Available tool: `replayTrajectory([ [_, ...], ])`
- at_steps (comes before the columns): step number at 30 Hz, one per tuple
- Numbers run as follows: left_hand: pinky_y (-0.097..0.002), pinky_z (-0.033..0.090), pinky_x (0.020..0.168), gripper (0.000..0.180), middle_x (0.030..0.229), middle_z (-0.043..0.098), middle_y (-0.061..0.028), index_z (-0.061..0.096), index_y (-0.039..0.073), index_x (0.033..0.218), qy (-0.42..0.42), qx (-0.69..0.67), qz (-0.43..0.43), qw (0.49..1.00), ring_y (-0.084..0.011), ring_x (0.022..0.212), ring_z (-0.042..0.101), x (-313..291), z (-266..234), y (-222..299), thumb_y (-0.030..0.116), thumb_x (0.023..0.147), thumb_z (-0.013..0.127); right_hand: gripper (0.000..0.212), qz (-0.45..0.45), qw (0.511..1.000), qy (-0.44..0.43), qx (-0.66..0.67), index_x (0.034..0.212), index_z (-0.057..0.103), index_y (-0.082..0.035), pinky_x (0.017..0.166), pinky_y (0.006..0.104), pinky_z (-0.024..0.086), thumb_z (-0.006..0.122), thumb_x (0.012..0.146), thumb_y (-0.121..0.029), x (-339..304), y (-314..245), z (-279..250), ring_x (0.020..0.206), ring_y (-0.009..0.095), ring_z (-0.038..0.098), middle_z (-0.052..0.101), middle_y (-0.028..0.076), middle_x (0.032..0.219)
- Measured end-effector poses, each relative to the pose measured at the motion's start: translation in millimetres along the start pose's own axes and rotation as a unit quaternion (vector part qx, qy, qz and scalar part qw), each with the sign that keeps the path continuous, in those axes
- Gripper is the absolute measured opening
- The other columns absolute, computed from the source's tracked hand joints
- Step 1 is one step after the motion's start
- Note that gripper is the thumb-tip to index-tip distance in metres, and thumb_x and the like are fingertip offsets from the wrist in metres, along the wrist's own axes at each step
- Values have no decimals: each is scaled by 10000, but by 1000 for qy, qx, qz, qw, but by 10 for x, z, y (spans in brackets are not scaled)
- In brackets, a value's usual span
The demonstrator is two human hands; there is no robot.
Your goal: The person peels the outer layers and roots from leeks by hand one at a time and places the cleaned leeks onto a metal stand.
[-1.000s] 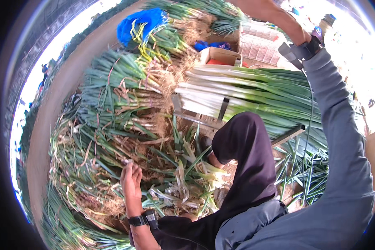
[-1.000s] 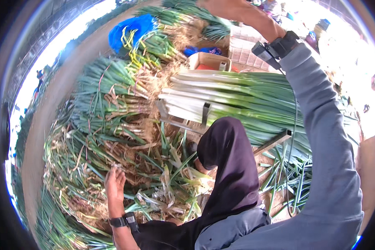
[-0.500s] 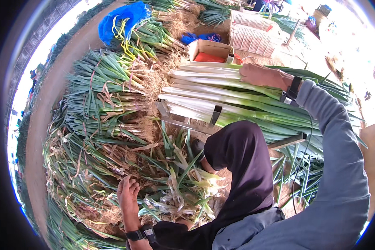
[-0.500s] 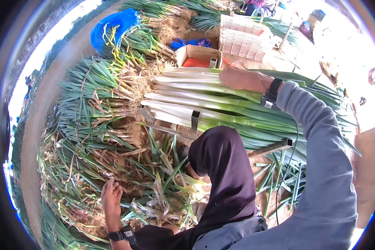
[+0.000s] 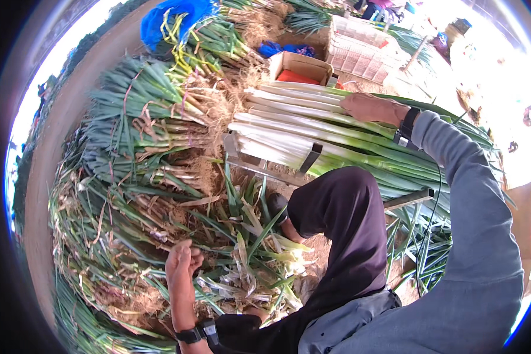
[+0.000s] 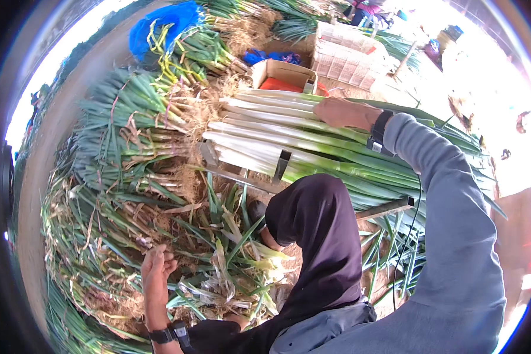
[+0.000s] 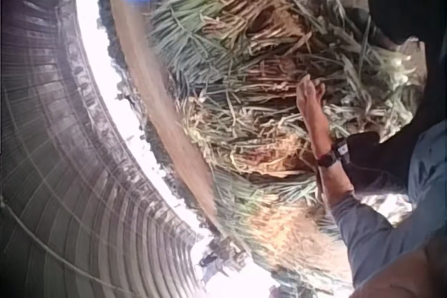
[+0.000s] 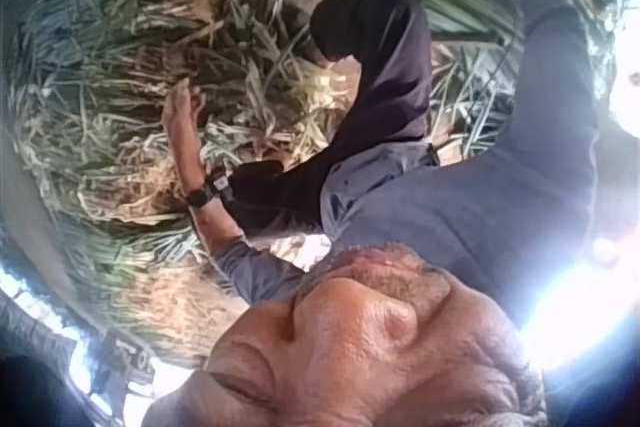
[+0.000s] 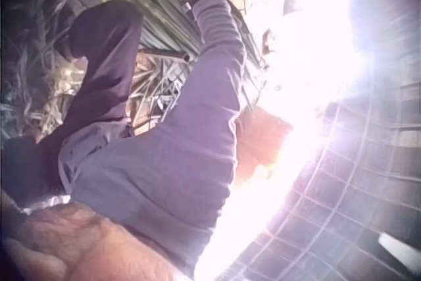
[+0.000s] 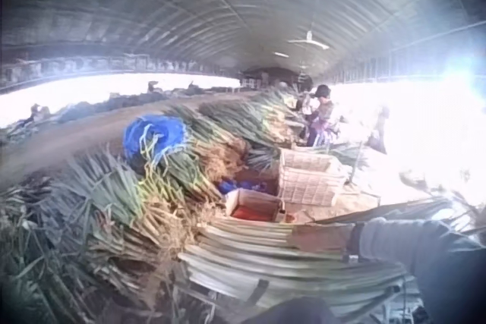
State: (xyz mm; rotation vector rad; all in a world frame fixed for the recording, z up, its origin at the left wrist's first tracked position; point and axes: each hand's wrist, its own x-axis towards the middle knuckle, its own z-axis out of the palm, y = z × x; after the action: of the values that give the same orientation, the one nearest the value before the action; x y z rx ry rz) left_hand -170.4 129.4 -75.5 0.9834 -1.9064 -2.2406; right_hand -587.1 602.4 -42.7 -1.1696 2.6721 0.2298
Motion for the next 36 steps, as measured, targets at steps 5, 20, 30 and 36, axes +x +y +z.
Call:
replayTrajectory([
  [5, -299, 550, 836, 340, 1057, 679, -64, 595, 34, 1293, 90, -102, 55, 989, -150, 937, 665, -226, -197, 300, 239, 1021, 600, 142, -32, 923, -177, -340, 705, 671, -63, 529, 437, 437, 635, 801, -161, 399, -256, -398, 580, 273, 587, 634, 90, 667],
  [20, -258, 491, 773, 278, 966, 633, -11, 620, 16, 1231, 245, -362, 192, 879, -92, 828, 569, -1124, -1341, 230, 197, 1021, 604, 325, -294, 933, -70, 193, 1133, 695, -20, 904, 433, 521, 563, 986, -278, 2163, -5030, -98, 937, 330, 698, 726, 168, 966],
  [30, -267, 443, 704, 324, 938, 604, -34, 494, -15, 1328, 293, -391, 220, 844, -102, 750, 512, -1364, -1679, 197, 195, 1084, 454, 379, -138, 933, -128, 307, 974, 628, -18, 847, 502, 513, 691, 878, -379, 2570, -6777, 2323, 982, 432, 656, 693, 232, 1008],
  [36, -282, 446, 690, 311, 923, 606, -43, 495, -3, 1298, 286, -396, 202, 849, -119, 716, 528, -1286, -1640, 215, 218, 1083, 456, 412, -137, 922, -111, 346, 966, 629, 19, 736, 471, 521, 742, 795, -338, 2858, -6652, 2416, 810, 363, 685, 696, 191, 888],
])
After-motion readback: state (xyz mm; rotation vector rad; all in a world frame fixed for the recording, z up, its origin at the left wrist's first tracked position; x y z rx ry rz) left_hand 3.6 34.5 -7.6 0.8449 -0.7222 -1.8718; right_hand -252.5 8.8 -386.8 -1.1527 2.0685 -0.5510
